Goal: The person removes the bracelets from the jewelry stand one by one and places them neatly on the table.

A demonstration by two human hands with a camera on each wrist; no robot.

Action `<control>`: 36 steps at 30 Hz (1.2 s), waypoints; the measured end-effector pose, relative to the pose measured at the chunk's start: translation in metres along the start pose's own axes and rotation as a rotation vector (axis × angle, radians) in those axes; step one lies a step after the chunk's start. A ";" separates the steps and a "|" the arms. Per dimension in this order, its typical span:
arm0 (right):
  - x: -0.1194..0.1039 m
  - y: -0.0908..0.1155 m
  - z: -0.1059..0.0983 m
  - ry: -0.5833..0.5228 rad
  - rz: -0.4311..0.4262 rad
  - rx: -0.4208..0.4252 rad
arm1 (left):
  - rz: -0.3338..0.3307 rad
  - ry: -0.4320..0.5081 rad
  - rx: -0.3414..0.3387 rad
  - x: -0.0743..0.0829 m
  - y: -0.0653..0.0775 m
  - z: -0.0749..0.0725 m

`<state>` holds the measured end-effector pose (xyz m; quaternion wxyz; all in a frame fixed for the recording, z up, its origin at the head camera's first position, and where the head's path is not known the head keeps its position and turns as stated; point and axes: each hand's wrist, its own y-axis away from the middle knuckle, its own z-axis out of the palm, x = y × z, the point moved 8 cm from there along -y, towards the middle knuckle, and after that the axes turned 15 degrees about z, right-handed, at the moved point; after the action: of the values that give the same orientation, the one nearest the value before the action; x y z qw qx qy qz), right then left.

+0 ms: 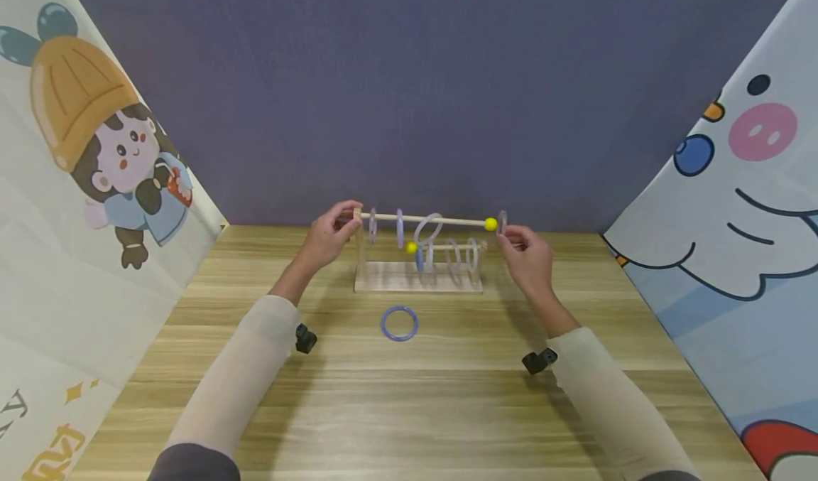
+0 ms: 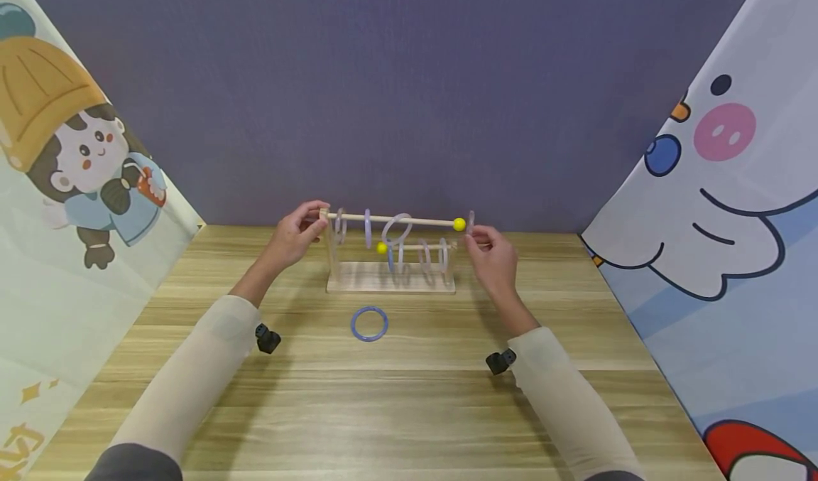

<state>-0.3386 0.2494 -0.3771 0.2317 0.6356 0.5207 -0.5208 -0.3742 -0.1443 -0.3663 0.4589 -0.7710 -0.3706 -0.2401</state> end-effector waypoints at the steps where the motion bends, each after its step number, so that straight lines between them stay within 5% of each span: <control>1: -0.001 0.001 -0.001 -0.001 -0.003 0.003 | 0.000 -0.001 0.000 0.000 0.000 0.000; 6: -0.006 0.005 -0.004 -0.007 -0.048 0.021 | -0.003 -0.014 -0.004 0.001 0.001 0.000; 19: -0.025 0.030 -0.007 -0.045 -0.331 0.014 | -0.025 -0.005 -0.014 0.001 0.003 0.000; 36: -0.040 0.080 0.030 0.114 -0.788 -0.338 | -0.017 -0.031 -0.034 0.012 0.005 -0.003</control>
<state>-0.2753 0.1791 -0.3716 0.0868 0.3690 0.8137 -0.4407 -0.3627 -0.1443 -0.3589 0.4378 -0.7791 -0.3802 -0.2383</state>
